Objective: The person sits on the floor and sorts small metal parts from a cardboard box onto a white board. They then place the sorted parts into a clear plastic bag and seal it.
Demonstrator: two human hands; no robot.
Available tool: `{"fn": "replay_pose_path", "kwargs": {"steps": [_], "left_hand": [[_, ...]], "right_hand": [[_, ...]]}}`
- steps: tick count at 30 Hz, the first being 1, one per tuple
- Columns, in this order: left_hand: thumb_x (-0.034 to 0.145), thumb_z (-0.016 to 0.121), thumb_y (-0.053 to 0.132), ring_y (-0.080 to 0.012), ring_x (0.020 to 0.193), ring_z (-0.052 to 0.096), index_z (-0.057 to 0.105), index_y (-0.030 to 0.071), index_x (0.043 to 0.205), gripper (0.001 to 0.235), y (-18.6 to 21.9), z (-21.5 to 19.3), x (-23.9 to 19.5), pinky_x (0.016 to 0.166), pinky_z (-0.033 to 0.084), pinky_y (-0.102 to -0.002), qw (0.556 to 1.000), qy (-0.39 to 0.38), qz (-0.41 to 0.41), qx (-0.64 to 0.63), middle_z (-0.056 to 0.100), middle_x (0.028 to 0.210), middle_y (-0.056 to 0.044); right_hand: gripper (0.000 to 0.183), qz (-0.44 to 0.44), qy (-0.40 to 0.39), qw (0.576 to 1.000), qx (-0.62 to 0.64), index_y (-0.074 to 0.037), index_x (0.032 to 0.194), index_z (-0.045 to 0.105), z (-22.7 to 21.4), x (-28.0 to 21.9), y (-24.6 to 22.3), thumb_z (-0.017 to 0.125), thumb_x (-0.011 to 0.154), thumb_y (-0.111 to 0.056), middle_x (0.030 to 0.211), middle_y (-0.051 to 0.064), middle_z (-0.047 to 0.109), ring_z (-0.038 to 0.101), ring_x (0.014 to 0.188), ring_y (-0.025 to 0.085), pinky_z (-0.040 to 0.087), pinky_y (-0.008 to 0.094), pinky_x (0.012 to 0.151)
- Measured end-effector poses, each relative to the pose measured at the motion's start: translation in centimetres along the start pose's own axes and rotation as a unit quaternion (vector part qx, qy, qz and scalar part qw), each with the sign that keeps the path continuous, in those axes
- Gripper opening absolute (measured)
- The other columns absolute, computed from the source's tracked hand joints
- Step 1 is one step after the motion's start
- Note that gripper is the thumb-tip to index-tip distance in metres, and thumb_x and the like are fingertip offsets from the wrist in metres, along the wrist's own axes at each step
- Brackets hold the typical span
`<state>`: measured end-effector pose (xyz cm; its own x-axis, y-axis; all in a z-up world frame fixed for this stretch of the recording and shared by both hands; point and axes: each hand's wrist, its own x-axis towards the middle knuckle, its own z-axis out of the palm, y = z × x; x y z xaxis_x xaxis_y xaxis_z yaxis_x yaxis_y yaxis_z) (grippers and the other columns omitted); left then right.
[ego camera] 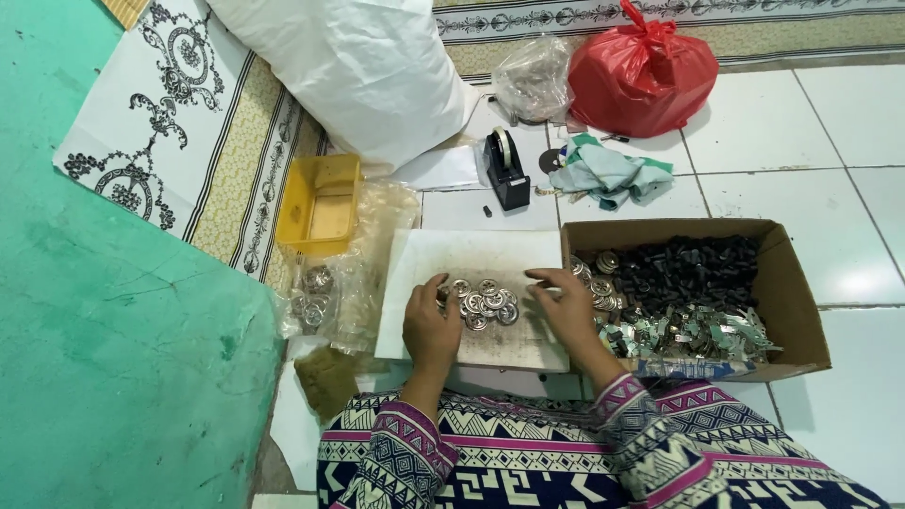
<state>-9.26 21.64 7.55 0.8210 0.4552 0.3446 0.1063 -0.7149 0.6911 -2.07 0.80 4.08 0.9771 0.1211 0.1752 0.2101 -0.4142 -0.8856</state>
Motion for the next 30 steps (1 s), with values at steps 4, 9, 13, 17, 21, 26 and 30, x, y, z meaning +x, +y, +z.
{"fn": "replay_pose_path", "kwargs": {"steps": [4,9,13,17,21,26,30], "left_hand": [[0.088,0.074,0.017,-0.0293,0.087,0.069,0.071,0.017,0.116,0.028,0.6,2.5,-1.1,0.077,0.057,-0.04,0.995,0.0,0.084,-0.044,0.064,0.091,-0.006],[0.088,0.071,0.015,-0.0235,0.082,0.069,0.071,0.019,0.114,0.026,4.4,3.6,-2.4,0.072,0.058,-0.033,0.963,-0.08,0.258,-0.02,0.063,0.087,-0.002],[0.089,0.068,0.017,-0.021,0.081,0.067,0.069,0.021,0.115,0.026,6.2,8.9,-3.2,0.069,0.057,-0.031,0.938,-0.081,0.335,0.019,0.062,0.087,-0.001],[0.085,0.07,0.012,-0.0183,0.072,0.066,0.072,0.017,0.099,0.015,9.6,13.5,-3.7,0.061,0.056,-0.029,0.912,-0.083,0.398,0.064,0.062,0.079,-0.001],[0.079,0.075,0.003,-0.0291,0.08,0.067,0.074,0.005,0.087,0.009,13.2,16.0,-3.2,0.067,0.054,-0.038,0.886,-0.161,0.41,0.147,0.067,0.08,-0.014],[0.087,0.064,0.007,-0.0298,0.098,0.064,0.074,0.005,0.104,0.02,11.8,21.6,-4.1,0.088,0.04,-0.046,0.858,-0.253,0.346,0.283,0.072,0.099,-0.012],[0.093,0.06,0.007,-0.0282,0.108,0.063,0.07,0.004,0.115,0.024,12.6,21.4,-3.8,0.097,0.036,-0.045,0.828,-0.328,0.312,0.33,0.071,0.113,-0.012]], "right_hand": [[0.025,0.029,0.031,0.999,-0.028,-0.021,0.11,0.081,-4.9,1.5,4.1,0.083,0.085,-0.017,0.102,0.008,0.076,0.074,0.096,0.028,0.06,0.036,0.083],[0.03,0.139,0.039,0.985,-0.093,-0.015,0.118,0.079,-10.6,1.6,9.3,0.078,0.088,-0.011,0.109,0.013,0.075,0.071,0.105,0.034,0.059,0.045,0.089],[0.028,0.162,0.047,0.976,-0.139,-0.016,0.117,0.079,-10.9,0.2,14.9,0.074,0.09,-0.011,0.106,0.015,0.076,0.071,0.106,0.036,0.059,0.046,0.089],[0.027,0.118,-0.006,0.964,-0.236,-0.013,0.114,0.079,-9.8,0.0,13.8,0.071,0.088,-0.013,0.101,0.015,0.074,0.072,0.102,0.036,0.061,0.046,0.088],[0.043,0.016,-0.072,0.939,-0.337,-0.011,0.127,0.071,-9.4,-0.1,12.7,0.072,0.084,-0.016,0.118,0.017,0.068,0.065,0.115,0.036,0.057,0.042,0.097],[0.052,-0.031,-0.115,0.931,-0.344,-0.007,0.139,0.061,-9.6,0.2,8.8,0.068,0.088,-0.013,0.138,0.02,0.061,0.056,0.126,0.039,0.055,0.045,0.099],[0.043,-0.023,-0.123,0.927,-0.355,-0.008,0.136,0.062,-9.1,1.2,11.8,0.063,0.094,-0.009,0.135,0.016,0.063,0.056,0.126,0.032,0.046,0.036,0.111]]}}
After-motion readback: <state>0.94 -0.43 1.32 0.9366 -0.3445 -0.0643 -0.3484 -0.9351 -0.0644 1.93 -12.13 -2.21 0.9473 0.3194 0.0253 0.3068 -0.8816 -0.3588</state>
